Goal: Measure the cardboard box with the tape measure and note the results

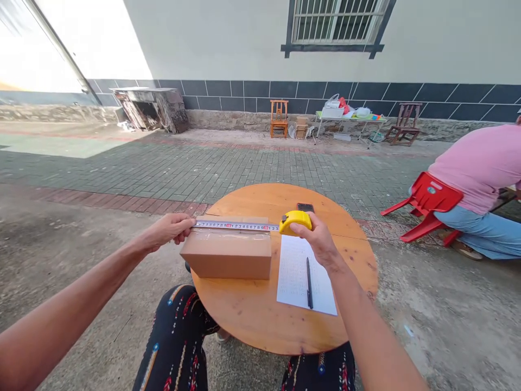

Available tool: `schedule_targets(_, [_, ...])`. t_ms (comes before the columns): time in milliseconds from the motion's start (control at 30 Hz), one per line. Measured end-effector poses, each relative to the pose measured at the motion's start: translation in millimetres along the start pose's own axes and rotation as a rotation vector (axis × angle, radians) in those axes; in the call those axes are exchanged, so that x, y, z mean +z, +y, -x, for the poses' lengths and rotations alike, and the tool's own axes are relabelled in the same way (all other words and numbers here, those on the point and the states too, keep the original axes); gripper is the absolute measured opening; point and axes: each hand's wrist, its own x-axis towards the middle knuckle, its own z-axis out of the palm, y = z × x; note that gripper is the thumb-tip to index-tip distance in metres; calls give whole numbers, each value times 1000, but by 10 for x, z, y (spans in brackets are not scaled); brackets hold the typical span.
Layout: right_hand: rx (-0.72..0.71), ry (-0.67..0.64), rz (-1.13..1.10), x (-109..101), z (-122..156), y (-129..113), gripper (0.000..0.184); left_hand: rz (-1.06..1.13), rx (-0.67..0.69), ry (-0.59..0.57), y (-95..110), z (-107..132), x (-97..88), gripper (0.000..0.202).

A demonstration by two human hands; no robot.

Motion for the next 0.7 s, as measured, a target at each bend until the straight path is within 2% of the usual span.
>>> schedule_targets(400, [-12,-40,-9,-5,8,-4,44,22,-2,-44,7,-8,-20,36])
schedule_targets(567, [-5,-3,33,29,61,-159,46,32,-3,-5,0,-17,-9,33])
schedule_targets(700, [-29,21,51,71,249,-334,44,46,35,51,24,-19,-85,31])
